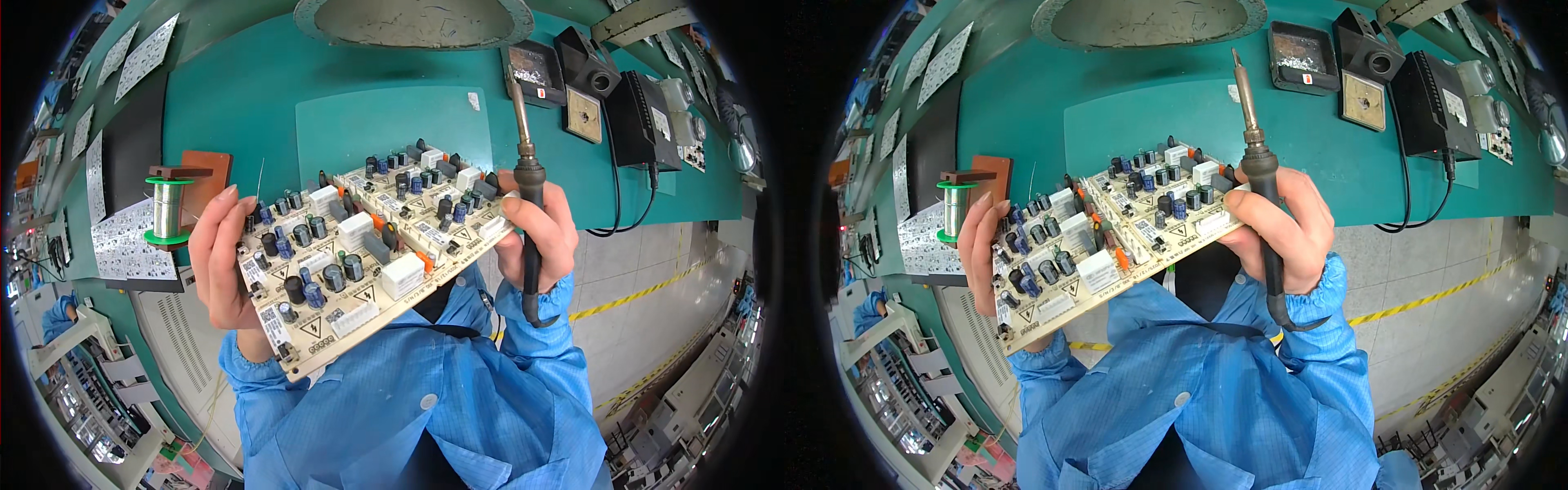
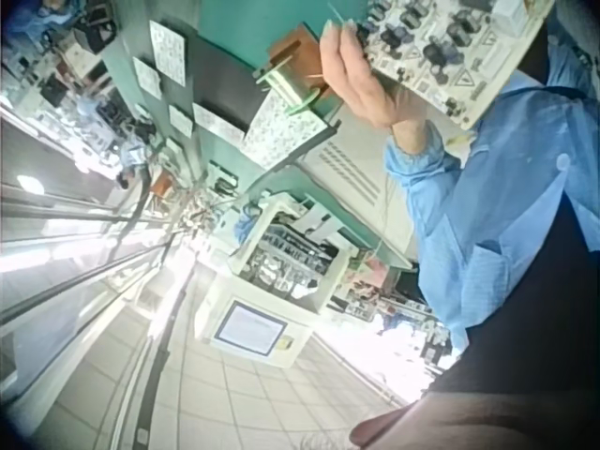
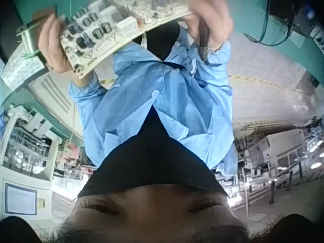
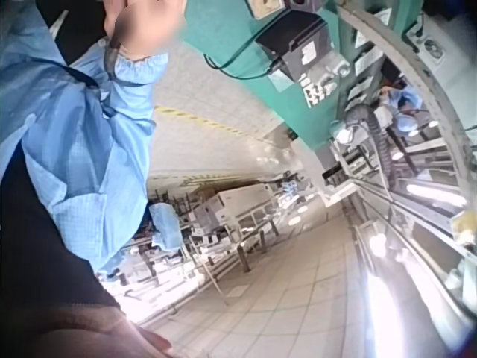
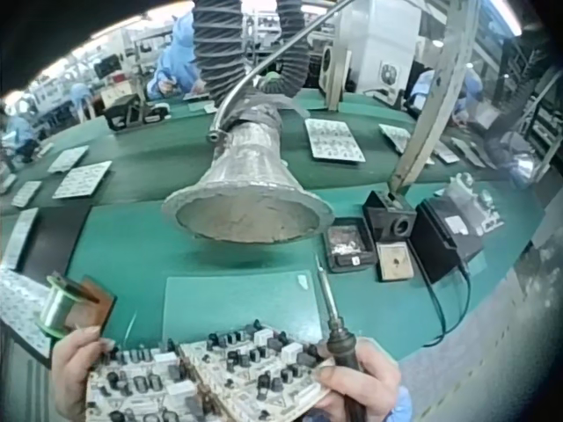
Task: Soldering electronic components onto printed circuit boards at a manual assembly station.
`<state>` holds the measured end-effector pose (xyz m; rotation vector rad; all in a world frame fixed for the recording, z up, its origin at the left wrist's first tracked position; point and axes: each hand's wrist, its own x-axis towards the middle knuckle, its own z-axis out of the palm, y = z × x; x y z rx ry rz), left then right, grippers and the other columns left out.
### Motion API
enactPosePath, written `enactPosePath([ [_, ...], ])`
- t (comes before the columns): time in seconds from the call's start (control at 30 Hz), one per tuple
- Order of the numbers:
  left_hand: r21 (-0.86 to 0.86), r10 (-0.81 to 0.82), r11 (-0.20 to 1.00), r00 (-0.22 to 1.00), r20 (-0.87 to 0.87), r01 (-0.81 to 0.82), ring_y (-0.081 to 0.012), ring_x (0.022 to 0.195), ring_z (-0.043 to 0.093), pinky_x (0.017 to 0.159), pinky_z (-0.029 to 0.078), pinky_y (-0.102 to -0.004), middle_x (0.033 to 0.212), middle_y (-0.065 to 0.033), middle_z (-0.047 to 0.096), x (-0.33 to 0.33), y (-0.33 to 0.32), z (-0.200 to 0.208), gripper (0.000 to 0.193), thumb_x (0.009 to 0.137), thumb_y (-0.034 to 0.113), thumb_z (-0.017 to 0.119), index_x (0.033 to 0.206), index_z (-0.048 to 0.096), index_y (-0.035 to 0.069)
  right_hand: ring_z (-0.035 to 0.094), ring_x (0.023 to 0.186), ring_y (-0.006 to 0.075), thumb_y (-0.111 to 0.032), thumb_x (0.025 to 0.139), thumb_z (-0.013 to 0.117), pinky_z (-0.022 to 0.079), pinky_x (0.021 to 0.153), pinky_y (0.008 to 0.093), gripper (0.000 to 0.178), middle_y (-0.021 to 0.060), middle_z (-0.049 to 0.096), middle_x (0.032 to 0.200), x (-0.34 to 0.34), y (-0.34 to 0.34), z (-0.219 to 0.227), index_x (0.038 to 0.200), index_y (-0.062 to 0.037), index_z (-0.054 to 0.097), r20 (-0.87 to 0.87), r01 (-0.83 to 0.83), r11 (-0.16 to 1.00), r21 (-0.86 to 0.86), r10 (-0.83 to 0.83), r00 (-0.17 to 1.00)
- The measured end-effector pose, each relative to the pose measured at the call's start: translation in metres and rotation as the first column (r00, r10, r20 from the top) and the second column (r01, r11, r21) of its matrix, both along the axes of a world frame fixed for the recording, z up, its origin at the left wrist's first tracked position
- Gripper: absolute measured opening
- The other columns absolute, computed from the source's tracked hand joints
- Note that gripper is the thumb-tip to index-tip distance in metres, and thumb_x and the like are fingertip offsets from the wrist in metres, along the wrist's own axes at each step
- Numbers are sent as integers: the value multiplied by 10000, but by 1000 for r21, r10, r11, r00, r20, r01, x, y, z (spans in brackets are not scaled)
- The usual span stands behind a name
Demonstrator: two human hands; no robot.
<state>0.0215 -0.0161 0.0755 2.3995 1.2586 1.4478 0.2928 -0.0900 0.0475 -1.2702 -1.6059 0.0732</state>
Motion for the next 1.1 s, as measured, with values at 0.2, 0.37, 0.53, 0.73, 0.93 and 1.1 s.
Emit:
enactPosePath([
  [0.2,-8,-58,998,998,-19,58,-300,928,633,826,533,-348,1078,-256,595,-3,-1,2,329,766,34,658,1042,595,-134,640,805,306,-300,789,721,531,675,369,328,189,618,944,-1,-5,-5,979,-55,612,8,0,1000,-11,0,1000],
  [0.37,-39,-11,999,996,-84,8,-289,933,633,847,527,-345,1097,-251,584,0,-10,5,333,765,30,668,1048,595,-131,642,804,321,-313,780,733,535,672,384,355,206,611,958,1,-7,-6,982,-53,599,-2,-20,1000,-11,20,1000],
  [0.53,-80,-15,997,999,-39,12,-290,950,626,869,523,-340,1119,-244,564,1,-17,6,345,768,25,685,1063,590,-125,643,806,330,-366,818,685,539,675,398,365,224,610,955,3,-8,-12,972,-47,597,-22,-28,1000,10,29,999],
  [0.73,-89,-36,996,996,-82,29,-296,956,621,847,534,-339,1136,-254,550,1,-21,9,413,740,12,715,1105,568,-113,644,815,334,-379,856,643,539,676,389,356,235,610,960,2,-10,-15,988,-52,591,-11,-1,1000,-1,1,1000],
  [0.93,-39,-82,996,993,-84,79,-296,933,624,803,540,-334,1106,-250,566,-2,-18,10,449,701,53,766,1071,574,-114,640,826,317,-379,898,591,531,680,375,332,240,608,977,0,-11,-21,998,-63,580,-27,5,1000,20,-4,1000],
  [1.1,-45,-120,992,991,-58,117,-291,902,639,795,534,-355,1043,-243,612,8,-11,24,323,723,56,706,990,619,-103,623,849,321,-355,945,504,515,723,390,343,270,588,977,2,-7,-25,1042,-30,547,-62,16,997,77,-11,998],
])
